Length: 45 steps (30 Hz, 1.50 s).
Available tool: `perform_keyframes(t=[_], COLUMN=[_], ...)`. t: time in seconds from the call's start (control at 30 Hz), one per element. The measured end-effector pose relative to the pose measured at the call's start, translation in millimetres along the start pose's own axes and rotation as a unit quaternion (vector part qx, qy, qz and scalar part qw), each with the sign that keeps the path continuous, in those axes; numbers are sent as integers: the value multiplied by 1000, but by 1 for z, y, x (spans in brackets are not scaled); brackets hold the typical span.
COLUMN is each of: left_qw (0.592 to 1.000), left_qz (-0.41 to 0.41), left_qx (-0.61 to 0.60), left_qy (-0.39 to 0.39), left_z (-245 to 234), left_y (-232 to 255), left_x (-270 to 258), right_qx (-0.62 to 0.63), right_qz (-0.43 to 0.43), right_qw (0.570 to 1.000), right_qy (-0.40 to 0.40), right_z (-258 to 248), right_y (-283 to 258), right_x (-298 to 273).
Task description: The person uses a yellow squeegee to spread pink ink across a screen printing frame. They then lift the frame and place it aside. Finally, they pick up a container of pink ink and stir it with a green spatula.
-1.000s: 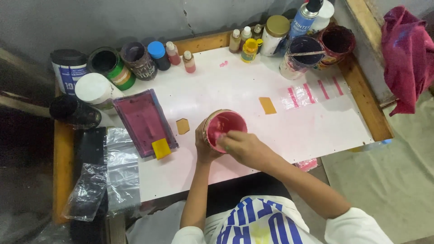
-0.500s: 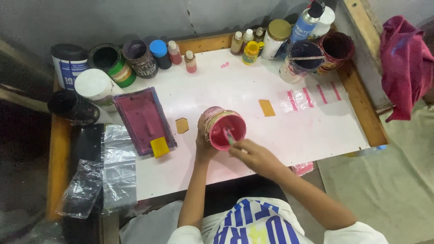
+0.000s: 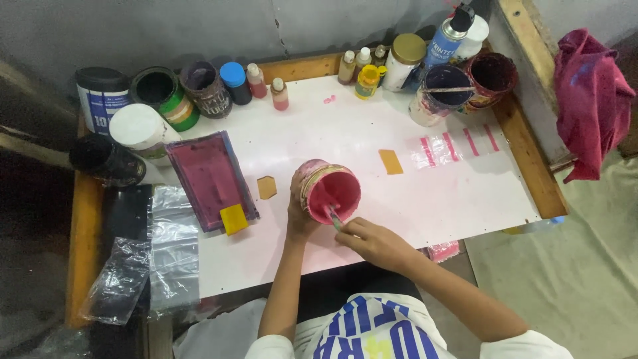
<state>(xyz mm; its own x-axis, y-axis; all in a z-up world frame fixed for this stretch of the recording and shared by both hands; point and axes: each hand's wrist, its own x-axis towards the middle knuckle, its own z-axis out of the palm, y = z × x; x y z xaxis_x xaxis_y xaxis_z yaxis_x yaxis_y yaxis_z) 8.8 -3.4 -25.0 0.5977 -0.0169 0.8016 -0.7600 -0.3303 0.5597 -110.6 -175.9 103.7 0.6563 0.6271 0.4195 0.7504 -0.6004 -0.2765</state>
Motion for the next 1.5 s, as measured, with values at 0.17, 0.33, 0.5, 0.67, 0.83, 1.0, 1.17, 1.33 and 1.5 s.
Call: perform_keyframes(t=[0.17,0.33,0.5,0.67,0.83,1.0,1.17,1.33,1.5], left_qw=[1000,997,994,991,988,981,976,973,968], left_qz=[5,-53,-2,25,22,27,50,65,77], left_qx=[18,-30,105,132,153,188,212,220,238], left_qy=[-14,-42,-37,-10,-18,-23,-17,-10,8], left_z=[0,-7,-2,-3,-8,-8,5,7,11], left_y=[2,13,-5,2,10,14,-1,2,1], left_x=[-4,6,-16,-5,3,10,-13,-15,-14], right_qx=[-3,-24,-49,-59,-23,4,-7,-29,95], right_qz=[43,62,65,59,92,141,232,313,390], right_qw=[999,998,997,996,996,983,961,937,882], right_qy=[7,-7,10,-10,2,119,153,152,246], right_z=[-14,-6,-29,-38,-49,-36,-13,-4,-6], right_y=[15,23,13,14,11,39,43,33,28], right_x=[-4,-16,-4,4,6,-13,-27,-35,-38])
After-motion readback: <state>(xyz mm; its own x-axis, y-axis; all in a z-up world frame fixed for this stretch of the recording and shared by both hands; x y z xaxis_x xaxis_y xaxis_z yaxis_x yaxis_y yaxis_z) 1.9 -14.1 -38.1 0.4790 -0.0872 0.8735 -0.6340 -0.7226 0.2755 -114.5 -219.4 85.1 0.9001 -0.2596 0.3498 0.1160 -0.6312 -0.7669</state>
